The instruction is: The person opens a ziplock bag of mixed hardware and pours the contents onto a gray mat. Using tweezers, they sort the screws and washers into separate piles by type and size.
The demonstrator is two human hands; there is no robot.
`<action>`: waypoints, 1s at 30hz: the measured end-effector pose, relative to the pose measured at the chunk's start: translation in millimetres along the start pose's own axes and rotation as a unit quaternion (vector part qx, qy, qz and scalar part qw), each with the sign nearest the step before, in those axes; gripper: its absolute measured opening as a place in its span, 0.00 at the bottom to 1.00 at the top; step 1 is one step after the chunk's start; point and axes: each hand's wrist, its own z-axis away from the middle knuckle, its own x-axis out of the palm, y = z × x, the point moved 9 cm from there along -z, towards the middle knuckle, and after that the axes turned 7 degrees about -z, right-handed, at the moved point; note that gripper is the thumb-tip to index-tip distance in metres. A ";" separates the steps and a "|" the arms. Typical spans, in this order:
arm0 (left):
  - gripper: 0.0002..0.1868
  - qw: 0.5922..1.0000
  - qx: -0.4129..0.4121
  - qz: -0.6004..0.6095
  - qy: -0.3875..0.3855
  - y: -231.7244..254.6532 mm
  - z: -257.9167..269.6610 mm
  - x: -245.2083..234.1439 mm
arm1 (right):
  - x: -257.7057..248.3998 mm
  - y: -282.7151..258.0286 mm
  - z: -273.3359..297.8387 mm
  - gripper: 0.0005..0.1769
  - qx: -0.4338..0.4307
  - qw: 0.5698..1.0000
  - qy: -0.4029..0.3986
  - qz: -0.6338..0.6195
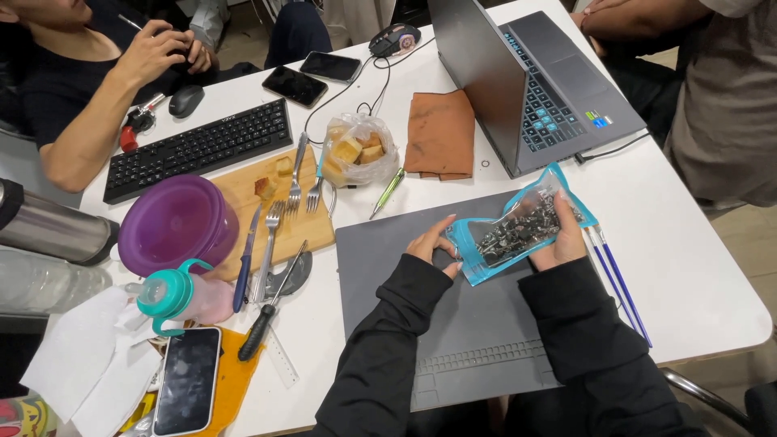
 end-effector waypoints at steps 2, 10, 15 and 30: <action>0.45 0.999 0.004 0.030 0.017 14.8 4.8 -10.5 | 0.4 2.1 4.6 0.19 0.016 1.000 0.017 0.014; 0.32 0.996 -0.034 0.015 0.083 -6.6 0.8 -10.8 | 1.5 6.2 11.1 0.11 0.029 0.999 0.029 -0.008; 0.15 0.985 -0.109 0.035 0.127 -14.9 5.3 -24.4 | 4.9 9.9 15.1 0.11 0.035 0.998 0.045 -0.017; 0.04 0.994 -0.078 -0.074 0.034 -28.9 1.3 -9.9 | -5.3 11.9 -1.6 0.15 0.032 0.999 -0.037 0.004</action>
